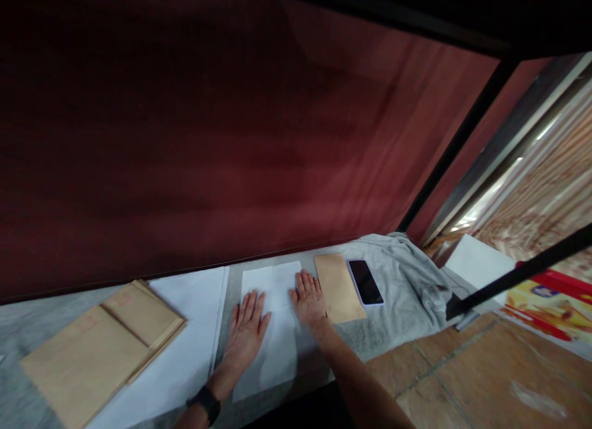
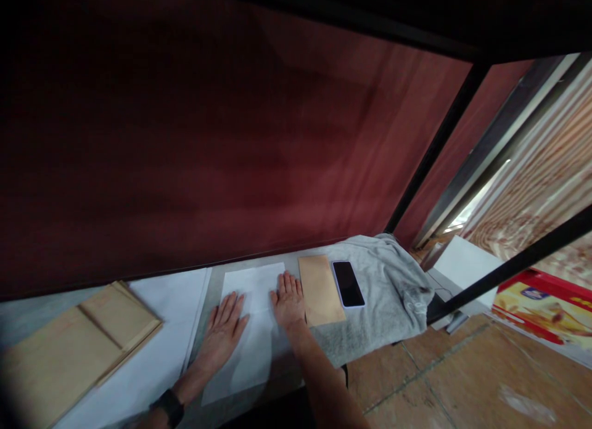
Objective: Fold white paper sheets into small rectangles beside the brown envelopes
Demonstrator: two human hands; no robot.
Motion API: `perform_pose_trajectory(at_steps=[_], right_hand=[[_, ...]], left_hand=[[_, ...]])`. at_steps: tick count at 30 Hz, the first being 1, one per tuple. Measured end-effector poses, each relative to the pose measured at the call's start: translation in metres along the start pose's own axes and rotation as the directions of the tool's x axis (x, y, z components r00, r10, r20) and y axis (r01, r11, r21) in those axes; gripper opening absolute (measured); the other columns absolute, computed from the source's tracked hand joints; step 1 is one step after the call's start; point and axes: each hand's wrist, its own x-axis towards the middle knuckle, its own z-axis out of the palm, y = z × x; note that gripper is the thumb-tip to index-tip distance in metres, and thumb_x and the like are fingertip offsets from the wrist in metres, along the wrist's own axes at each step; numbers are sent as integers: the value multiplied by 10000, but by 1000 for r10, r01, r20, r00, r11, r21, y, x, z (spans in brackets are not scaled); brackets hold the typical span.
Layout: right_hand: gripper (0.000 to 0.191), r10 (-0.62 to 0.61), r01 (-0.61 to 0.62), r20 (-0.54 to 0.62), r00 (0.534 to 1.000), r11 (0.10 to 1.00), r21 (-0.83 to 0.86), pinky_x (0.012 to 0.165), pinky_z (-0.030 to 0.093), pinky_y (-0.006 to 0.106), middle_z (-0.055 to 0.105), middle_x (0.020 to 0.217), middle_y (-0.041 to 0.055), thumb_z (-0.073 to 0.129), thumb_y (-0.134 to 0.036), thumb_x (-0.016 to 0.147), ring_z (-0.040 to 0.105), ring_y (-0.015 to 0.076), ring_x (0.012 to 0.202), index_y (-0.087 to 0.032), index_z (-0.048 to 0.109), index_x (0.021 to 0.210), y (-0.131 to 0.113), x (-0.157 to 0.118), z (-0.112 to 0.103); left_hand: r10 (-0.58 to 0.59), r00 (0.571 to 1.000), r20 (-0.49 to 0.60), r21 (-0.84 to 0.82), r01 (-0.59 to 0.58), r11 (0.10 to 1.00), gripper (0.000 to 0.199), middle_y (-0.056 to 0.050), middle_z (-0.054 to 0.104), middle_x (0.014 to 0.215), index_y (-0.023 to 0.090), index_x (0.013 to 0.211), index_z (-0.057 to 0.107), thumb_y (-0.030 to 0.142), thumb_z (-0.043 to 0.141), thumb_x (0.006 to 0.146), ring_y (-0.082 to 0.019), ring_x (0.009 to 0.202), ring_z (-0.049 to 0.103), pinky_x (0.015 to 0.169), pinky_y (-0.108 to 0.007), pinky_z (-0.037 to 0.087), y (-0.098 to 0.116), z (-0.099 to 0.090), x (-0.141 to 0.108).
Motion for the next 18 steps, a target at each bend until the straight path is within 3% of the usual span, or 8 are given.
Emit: perform_pose_trajectory(at_steps=[3,5,8,12,18], right_hand=[[558,1,0,-20,1000,1000,29,1184,296,479,397,1568,164,396,-385,1036,396,289,1446,-104,419,1518,-1,2,-1],[548,6,-4,-48,999,999,50,1177,304,503,403,1563,172,388,-364,1036,398,298,1445,-100,422,1515,-7,-1,-1],[533,-49,54,-57,997,996,73,1169,323,501,395,1571,166,364,-352,1045,396,293,1447,-103,424,1513,-27,-22,0],[527,-241,244,-46,969,965,95,1185,323,444,380,1596,95,408,-416,1046,400,244,1447,-192,418,1523,-48,-75,-2],[546,-221,225,-74,972,973,48,1194,323,430,451,1553,92,451,-381,1028,454,248,1412,-198,396,1539,-19,-122,-29]], left_hand=[[195,981,-7,2,-195,981,547,-57,413,1594,304,1523,412,477,402,1004,-275,1482,354,1204,-529,272,8,-9,-42],[252,968,-7,9,-251,968,556,-43,439,1579,324,1519,413,499,439,991,-268,1459,396,1199,-519,287,11,-16,-63],[273,962,-12,29,-273,962,562,-46,445,1573,313,1522,409,490,451,990,-260,1447,416,1201,-502,284,15,-24,-79],[310,950,-19,37,-309,950,593,-68,464,1558,268,1537,386,487,444,989,-254,1438,430,1220,-491,244,17,-30,-88],[286,958,5,21,-286,958,615,-117,509,1519,202,1509,438,492,451,967,-270,1403,480,1170,-460,354,11,-25,-103]])
